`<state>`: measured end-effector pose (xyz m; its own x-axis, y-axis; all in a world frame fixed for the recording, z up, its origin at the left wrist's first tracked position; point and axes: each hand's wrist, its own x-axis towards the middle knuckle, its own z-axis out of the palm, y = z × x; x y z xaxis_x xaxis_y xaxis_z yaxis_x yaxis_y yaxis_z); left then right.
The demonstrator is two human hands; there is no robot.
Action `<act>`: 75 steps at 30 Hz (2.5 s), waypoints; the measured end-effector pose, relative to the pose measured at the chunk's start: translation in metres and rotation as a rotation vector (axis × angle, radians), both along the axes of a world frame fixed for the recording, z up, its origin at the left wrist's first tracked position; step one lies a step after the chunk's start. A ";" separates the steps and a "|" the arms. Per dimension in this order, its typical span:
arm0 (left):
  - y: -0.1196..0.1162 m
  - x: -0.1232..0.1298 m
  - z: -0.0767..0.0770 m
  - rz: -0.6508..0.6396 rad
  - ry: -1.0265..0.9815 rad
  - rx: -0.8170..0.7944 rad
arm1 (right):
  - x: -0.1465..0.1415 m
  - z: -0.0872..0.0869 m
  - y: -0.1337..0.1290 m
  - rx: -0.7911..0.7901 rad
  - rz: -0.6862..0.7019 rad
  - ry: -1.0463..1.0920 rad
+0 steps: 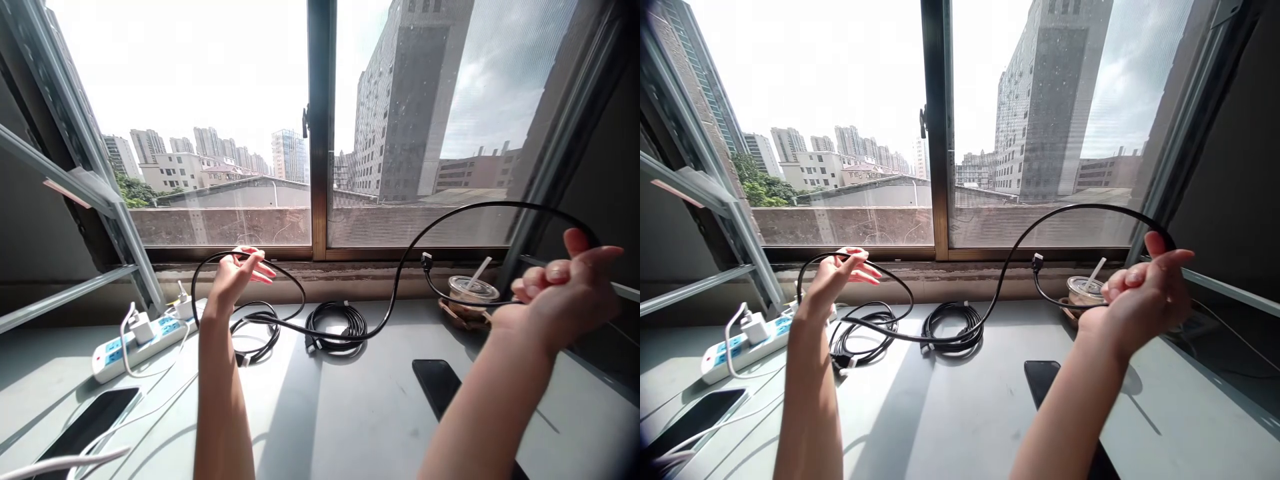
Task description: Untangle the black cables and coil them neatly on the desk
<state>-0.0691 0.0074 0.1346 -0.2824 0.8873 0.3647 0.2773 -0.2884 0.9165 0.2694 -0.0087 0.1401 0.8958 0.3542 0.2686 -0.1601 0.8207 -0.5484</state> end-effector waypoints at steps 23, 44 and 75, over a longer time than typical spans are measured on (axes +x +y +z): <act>-0.026 0.099 0.006 -0.126 0.240 0.350 | -0.078 0.002 -0.011 -0.205 0.809 -1.479; -0.014 0.064 0.000 -0.196 0.520 0.307 | -0.061 -0.007 0.018 -0.181 0.559 -1.065; 0.004 0.112 -0.029 -0.759 0.064 -0.330 | -0.090 0.010 -0.043 0.175 0.488 -0.667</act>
<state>0.0427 0.0113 0.1053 0.4487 0.8925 0.0469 0.1707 -0.1370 0.9758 0.1798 -0.0520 0.1499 0.2873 0.5643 0.7739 -0.2063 0.8255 -0.5253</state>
